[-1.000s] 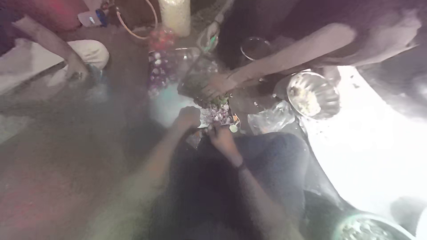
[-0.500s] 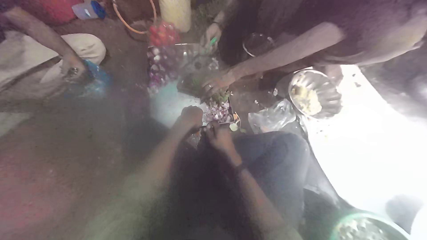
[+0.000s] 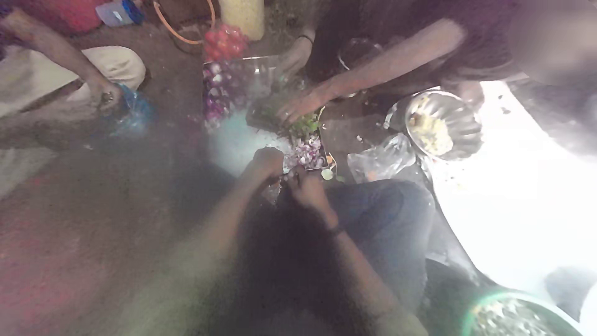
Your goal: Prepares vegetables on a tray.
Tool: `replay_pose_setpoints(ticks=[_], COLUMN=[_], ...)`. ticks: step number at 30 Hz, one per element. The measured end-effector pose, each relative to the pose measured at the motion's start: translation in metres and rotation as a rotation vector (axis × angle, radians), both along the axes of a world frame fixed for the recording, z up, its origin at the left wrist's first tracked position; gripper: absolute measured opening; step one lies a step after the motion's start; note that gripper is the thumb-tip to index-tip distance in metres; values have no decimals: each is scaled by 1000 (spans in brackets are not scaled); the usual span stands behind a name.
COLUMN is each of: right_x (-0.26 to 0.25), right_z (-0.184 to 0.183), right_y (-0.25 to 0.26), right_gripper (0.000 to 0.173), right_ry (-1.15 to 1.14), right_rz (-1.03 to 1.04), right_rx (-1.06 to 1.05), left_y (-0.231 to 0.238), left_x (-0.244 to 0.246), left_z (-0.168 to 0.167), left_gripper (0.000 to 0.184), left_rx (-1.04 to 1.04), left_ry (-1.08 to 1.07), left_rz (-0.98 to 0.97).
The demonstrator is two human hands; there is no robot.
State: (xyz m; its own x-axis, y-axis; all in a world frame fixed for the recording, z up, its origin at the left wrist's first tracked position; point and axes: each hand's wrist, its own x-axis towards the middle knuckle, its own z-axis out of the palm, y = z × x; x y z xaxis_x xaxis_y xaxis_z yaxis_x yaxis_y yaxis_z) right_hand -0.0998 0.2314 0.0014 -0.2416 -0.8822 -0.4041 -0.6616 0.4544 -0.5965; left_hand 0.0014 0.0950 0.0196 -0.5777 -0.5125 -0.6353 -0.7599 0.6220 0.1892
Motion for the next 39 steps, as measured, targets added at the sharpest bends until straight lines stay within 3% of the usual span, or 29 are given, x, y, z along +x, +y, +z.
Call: replay_pose_setpoints(ticks=[39], right_x=[3], right_z=[-4], right_y=[1], right_gripper=[34], right_ry=[19], right_rz=[-2], right_rx=[-28], left_y=[5], left_x=[-3], left_z=[3], left_gripper=[16], left_rx=[-17], left_ry=[9], left_rz=[-32])
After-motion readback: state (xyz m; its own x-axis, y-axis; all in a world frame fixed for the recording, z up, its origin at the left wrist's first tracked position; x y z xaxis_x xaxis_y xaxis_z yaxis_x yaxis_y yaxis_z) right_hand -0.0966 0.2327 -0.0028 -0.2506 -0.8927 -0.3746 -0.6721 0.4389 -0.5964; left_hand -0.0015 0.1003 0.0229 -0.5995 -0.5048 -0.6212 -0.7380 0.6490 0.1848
